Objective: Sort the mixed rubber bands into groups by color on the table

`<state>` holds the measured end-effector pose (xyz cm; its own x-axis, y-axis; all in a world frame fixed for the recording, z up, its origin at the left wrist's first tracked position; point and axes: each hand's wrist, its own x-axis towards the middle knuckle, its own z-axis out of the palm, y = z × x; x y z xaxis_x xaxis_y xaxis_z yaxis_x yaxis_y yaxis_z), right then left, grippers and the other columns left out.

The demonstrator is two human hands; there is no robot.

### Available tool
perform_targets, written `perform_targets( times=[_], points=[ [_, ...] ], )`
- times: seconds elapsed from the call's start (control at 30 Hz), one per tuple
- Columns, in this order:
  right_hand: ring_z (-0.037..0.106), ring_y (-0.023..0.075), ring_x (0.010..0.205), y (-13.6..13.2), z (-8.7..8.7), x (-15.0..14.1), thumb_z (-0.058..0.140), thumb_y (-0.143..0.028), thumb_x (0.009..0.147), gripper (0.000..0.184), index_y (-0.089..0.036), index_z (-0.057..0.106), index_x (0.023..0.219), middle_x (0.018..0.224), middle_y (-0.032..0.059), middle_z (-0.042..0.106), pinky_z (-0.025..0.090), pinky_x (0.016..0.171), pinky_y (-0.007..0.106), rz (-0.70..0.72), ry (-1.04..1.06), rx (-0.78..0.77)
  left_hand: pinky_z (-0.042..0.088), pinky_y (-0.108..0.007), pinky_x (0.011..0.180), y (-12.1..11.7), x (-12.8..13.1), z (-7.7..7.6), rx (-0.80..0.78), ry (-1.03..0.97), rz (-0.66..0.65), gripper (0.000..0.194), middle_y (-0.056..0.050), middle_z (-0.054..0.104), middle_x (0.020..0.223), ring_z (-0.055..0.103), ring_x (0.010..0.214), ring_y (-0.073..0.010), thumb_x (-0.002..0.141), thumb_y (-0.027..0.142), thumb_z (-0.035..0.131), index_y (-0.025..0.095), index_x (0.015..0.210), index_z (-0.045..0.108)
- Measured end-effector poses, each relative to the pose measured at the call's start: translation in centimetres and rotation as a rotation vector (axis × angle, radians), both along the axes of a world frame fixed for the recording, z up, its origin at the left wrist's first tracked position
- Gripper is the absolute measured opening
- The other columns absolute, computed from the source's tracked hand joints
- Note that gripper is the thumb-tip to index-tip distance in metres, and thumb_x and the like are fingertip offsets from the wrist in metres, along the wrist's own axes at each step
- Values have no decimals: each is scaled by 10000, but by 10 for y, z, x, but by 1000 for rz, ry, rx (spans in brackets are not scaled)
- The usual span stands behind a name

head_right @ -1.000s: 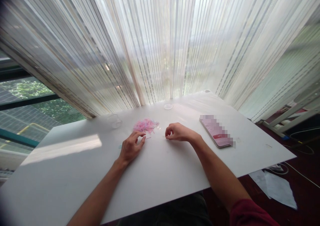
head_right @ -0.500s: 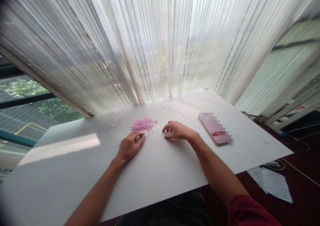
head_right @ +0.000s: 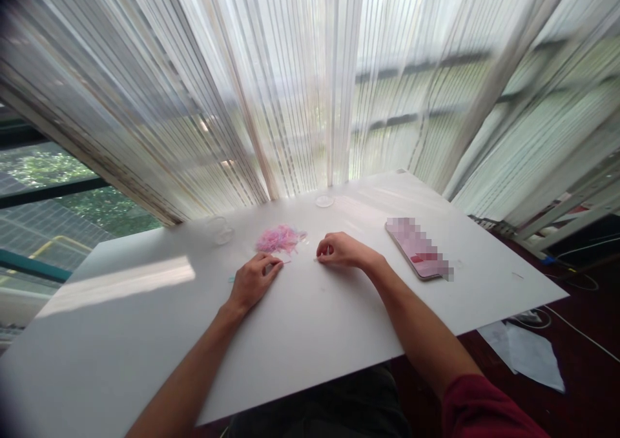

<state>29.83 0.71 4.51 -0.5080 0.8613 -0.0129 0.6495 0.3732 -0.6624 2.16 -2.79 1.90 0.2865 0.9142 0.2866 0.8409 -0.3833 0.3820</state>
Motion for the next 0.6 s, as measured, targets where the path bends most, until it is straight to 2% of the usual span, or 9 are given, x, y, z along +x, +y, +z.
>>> perform_targets(
  times=[0.2, 0.6],
  points=[
    [639, 160, 754, -3, 3, -6, 684, -309, 799, 183, -202, 763, 925, 870, 46, 664, 500, 693, 250, -30, 58, 21, 449, -241, 640, -1, 1, 2, 23, 23, -23, 135, -8, 677, 979, 619, 688, -125, 954, 284, 557, 224, 940, 678],
    [652, 172, 774, -2, -1, -7, 702, -293, 808, 161, -198, 762, 924, 877, 53, 668, 517, 712, 265, -8, 50, 77, 423, -223, 612, 0, -3, 2, 144, -47, 12, 108, -3, 668, 959, 567, 634, -102, 954, 268, 565, 208, 939, 653]
  ],
)
